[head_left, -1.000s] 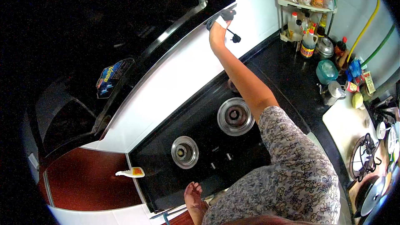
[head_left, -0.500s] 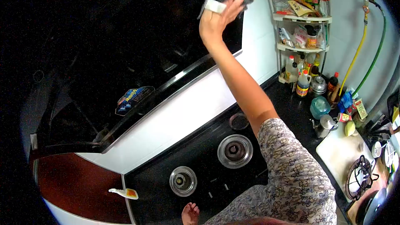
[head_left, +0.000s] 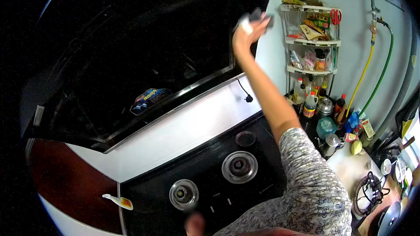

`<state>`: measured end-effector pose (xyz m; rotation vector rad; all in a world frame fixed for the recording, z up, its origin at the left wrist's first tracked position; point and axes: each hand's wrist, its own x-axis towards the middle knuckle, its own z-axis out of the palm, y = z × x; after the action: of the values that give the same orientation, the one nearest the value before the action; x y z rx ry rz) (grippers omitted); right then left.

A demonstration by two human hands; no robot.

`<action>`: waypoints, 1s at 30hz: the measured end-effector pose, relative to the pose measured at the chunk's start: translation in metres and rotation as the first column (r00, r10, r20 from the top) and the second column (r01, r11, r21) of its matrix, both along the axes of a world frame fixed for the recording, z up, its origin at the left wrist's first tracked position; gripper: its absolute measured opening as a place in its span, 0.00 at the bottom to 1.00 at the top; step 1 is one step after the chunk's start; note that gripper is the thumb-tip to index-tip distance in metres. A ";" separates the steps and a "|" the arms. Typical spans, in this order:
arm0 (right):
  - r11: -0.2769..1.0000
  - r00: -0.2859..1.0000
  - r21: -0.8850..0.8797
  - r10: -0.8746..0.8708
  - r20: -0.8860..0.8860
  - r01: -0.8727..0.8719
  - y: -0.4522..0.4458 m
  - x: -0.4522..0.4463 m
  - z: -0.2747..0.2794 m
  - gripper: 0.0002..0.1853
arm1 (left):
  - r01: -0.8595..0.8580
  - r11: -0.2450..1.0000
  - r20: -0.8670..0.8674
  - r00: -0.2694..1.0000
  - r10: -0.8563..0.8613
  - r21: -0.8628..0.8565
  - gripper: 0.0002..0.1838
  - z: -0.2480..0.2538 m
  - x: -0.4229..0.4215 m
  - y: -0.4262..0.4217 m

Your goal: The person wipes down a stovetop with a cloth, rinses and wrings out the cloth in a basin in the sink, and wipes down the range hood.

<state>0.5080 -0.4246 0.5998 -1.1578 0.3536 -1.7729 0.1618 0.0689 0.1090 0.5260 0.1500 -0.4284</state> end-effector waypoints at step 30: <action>0.669 0.690 -0.741 0.561 0.456 -0.054 -0.039 -0.108 0.091 0.21 | -0.058 0.810 0.100 0.995 -0.001 0.584 0.14 -0.090 -0.025 -0.010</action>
<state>0.4000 -0.4641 0.6911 -0.8723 -0.9922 -1.8702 0.1368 0.0590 0.0193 1.1572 0.1994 -0.3203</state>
